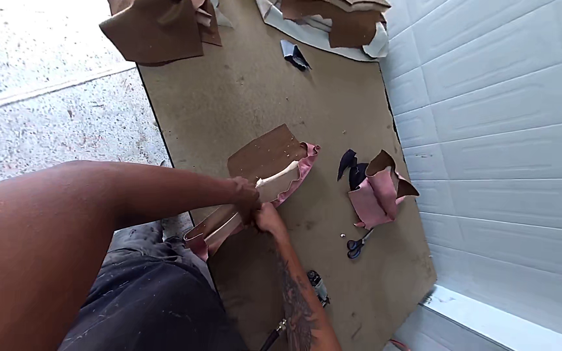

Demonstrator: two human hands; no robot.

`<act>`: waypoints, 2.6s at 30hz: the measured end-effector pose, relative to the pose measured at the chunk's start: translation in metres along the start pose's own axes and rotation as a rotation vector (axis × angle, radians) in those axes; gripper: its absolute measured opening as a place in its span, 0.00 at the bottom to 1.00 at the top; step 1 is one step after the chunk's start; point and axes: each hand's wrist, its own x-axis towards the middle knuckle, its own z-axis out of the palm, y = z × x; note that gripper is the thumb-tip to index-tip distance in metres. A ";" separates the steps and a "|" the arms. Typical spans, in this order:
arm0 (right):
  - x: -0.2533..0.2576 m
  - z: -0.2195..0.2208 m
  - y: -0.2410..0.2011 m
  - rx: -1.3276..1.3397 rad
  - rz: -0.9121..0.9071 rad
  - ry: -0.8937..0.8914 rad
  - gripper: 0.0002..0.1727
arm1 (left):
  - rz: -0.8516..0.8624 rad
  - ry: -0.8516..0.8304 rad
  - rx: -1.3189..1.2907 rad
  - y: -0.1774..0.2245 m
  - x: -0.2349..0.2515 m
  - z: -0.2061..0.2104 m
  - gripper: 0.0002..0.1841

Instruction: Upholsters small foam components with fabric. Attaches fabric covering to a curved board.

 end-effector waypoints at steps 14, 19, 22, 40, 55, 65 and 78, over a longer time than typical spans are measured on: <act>-0.119 0.037 0.183 0.314 -0.217 0.863 0.24 | -0.030 0.193 -0.198 -0.001 -0.005 0.034 0.24; -0.124 0.043 0.294 0.150 0.196 1.096 0.45 | 0.070 0.217 -0.211 -0.013 0.004 0.035 0.22; -0.104 0.046 0.307 0.220 0.254 1.134 0.48 | 0.102 0.198 -0.198 -0.020 0.007 0.032 0.22; -0.080 -0.017 0.079 -0.084 -0.403 0.479 0.17 | 0.259 0.188 -0.272 -0.033 0.020 0.018 0.16; -0.072 -0.016 0.080 -0.190 -0.477 0.409 0.13 | 0.242 0.197 -0.272 -0.025 0.023 0.022 0.15; -0.090 0.026 0.067 -0.182 -0.490 0.327 0.15 | 0.253 0.198 -0.284 -0.023 0.017 0.021 0.15; -0.122 0.030 0.179 -0.508 -0.121 0.618 0.39 | -0.001 0.631 -0.328 0.005 -0.017 0.035 0.20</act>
